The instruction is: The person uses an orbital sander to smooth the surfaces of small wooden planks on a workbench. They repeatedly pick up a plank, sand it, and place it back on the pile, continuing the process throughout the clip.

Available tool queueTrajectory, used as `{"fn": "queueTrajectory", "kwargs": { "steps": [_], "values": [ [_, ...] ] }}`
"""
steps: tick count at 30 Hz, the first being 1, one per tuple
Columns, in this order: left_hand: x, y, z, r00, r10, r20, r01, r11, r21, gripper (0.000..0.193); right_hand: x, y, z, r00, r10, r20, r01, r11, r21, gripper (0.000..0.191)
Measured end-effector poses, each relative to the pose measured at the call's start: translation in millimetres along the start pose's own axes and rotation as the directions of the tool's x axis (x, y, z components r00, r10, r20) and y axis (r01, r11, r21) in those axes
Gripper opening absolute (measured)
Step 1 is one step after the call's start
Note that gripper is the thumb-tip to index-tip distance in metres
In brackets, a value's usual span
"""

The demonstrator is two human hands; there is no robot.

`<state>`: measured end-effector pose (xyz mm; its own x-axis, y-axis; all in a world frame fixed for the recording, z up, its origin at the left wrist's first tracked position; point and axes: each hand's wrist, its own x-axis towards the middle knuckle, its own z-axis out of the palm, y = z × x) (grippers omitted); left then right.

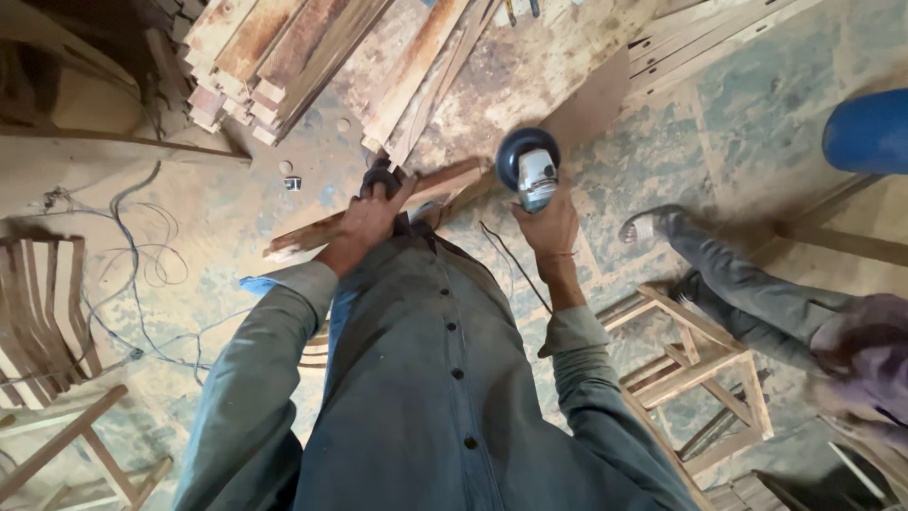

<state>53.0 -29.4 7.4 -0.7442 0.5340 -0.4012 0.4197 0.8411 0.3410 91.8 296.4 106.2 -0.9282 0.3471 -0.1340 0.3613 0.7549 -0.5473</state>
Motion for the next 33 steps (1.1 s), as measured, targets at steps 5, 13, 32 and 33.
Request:
{"fn": "queueTrajectory", "kwargs": {
  "steps": [5,13,32,33],
  "values": [
    [-20.4,2.6,20.8,0.988,0.025,-0.152,0.024,0.949,0.315,0.081,-2.2,-8.7,-12.0,0.998,0.027,0.052,-0.027,1.0,0.012,0.097],
    [-30.1,7.7,27.1,0.931,0.196,-0.309,0.021,0.814,0.58,0.073,4.7,-5.0,13.3,0.993,-0.045,0.109,0.053,0.996,-0.071,0.1],
    [-18.4,-1.2,-13.3,1.0,0.014,-0.02,-0.011,0.991,0.133,0.098,10.1,-0.2,25.0,0.998,-0.056,0.026,0.058,0.995,-0.083,0.097],
    [-18.3,-0.6,-23.6,0.999,-0.017,0.049,0.015,0.999,0.036,0.106,10.6,0.9,27.9,0.995,-0.093,0.024,0.095,0.991,-0.096,0.095]
  ]
}}
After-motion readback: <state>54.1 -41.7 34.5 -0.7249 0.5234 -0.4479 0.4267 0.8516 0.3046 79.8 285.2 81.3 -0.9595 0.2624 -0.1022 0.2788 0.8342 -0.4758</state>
